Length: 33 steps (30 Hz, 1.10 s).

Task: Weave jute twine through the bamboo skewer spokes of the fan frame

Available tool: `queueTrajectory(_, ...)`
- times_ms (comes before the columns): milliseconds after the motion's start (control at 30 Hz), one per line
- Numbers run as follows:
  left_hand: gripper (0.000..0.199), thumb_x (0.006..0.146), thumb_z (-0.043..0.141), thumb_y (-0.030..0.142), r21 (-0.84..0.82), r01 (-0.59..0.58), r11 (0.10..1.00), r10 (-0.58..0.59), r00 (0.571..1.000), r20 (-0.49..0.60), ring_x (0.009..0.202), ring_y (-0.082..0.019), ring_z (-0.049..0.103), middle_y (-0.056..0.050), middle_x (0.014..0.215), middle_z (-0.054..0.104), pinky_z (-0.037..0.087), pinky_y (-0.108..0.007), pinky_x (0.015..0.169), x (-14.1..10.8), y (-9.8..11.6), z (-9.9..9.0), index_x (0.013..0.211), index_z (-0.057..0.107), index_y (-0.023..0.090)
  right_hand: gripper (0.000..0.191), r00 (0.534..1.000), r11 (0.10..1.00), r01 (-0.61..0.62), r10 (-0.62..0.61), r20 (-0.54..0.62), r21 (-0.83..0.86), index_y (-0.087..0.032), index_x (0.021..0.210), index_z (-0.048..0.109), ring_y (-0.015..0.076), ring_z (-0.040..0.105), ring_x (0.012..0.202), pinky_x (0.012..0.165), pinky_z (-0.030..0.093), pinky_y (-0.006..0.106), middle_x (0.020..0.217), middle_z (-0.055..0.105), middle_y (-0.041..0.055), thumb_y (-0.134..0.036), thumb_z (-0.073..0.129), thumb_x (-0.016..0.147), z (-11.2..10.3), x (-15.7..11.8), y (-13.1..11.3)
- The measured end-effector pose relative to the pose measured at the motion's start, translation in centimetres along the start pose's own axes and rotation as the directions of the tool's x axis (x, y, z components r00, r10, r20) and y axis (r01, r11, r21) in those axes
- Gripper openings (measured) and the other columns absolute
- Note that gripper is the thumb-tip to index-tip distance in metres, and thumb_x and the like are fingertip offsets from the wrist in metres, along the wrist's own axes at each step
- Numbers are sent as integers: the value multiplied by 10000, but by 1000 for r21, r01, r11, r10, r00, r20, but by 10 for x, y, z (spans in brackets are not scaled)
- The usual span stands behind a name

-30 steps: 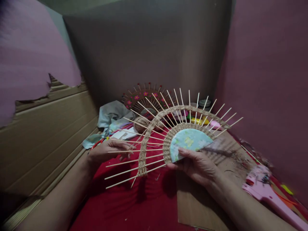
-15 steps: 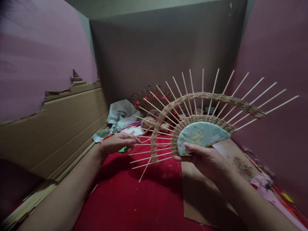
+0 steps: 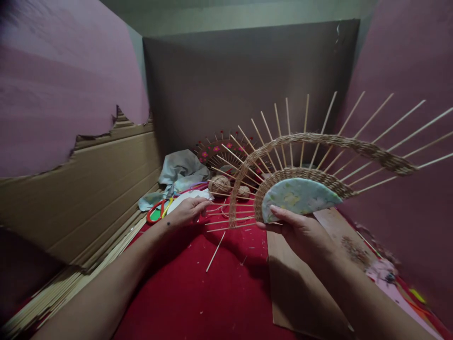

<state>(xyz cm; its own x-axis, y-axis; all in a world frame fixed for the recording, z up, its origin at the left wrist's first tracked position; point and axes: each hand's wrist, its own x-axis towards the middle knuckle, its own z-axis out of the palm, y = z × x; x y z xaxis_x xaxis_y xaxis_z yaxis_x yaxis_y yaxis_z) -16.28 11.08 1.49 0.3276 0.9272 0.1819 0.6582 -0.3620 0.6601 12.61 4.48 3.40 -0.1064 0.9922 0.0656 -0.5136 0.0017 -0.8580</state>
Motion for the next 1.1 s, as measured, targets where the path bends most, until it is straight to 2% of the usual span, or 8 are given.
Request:
queueTrajectory(133, 344, 845, 463, 345, 77, -132, 988, 141, 981, -135, 940, -194, 559, -74, 1044, 634, 398, -284, 824, -4, 7, 7, 1131, 593, 206, 119, 996, 994, -34, 42, -79, 101, -162, 723, 643, 148, 613, 656, 751, 561, 434, 676, 648, -2, -125, 716, 636, 2, 6, 6)
queueTrajectory(267, 467, 877, 419, 345, -187, -68, 980, 62, 997, -34, 629, -145, 586, -88, 888, 661, 447, -268, 603, -5, 8, 3, 1311, 434, 173, 141, 993, 985, -45, 63, -103, 166, -155, 722, 622, 142, 610, 641, 714, 579, 403, 696, 647, -4, -99, 713, 629, 3, 8, 12)
queueTrajectory(367, 549, 864, 469, 346, -547, 53, 836, 28, 990, 138, 454, -94, 529, -63, 776, 663, 391, -208, 438, -7, 4, -7, 1369, 322, 189, 169, 986, 970, -65, 99, -135, 233, -161, 710, 607, 147, 614, 638, 687, 590, 398, 683, 643, -9, -74, 717, 615, 2, 9, 16)
queueTrajectory(467, 572, 816, 562, 271, -718, 137, 682, 48, 972, 231, 520, -119, 584, -69, 741, 661, 423, -198, 437, -9, 1, -16, 1340, 357, 171, 191, 985, 958, -65, 107, -139, 280, -160, 713, 604, 137, 608, 605, 668, 595, 400, 664, 646, -15, -42, 709, 606, 0, 8, 17)
queueTrajectory(567, 543, 797, 578, 201, -769, 170, 616, 64, 962, 264, 573, -142, 612, -68, 695, 655, 457, -206, 454, -11, 2, -21, 1305, 397, 138, 171, 986, 956, -83, 119, -114, 281, -158, 717, 612, 137, 603, 593, 650, 593, 399, 663, 650, -10, -53, 703, 618, -5, 8, 17)
queueTrajectory(833, 293, 808, 581, 228, -663, 221, 715, 61, 926, 373, 523, -159, 632, -90, 644, 675, 468, -231, 471, -13, 6, -26, 1067, 524, 104, 125, 985, 964, -150, 164, -47, 221, -161, 725, 631, 184, 625, 679, 747, 548, 480, 685, 661, 11, -131, 704, 628, -16, 8, 17)
queueTrajectory(967, 172, 784, 617, 264, -577, 223, 785, 41, 912, 407, 561, -139, 631, -91, 698, 680, 477, -230, 522, -13, 4, -27, 790, 593, 94, 114, 987, 967, -133, 148, -55, 216, -160, 726, 632, 181, 626, 704, 745, 553, 454, 725, 668, 18, -126, 694, 636, -14, 6, 17)
queueTrajectory(1100, 183, 768, 634, 264, -580, 184, 793, 55, 928, 370, 591, -126, 615, -84, 690, 680, 477, -244, 601, -10, 0, -21, 735, 650, 84, 138, 988, 961, -121, 141, -63, 249, -155, 739, 636, 157, 611, 628, 657, 583, 413, 703, 664, 8, -91, 695, 632, -11, 2, 17)
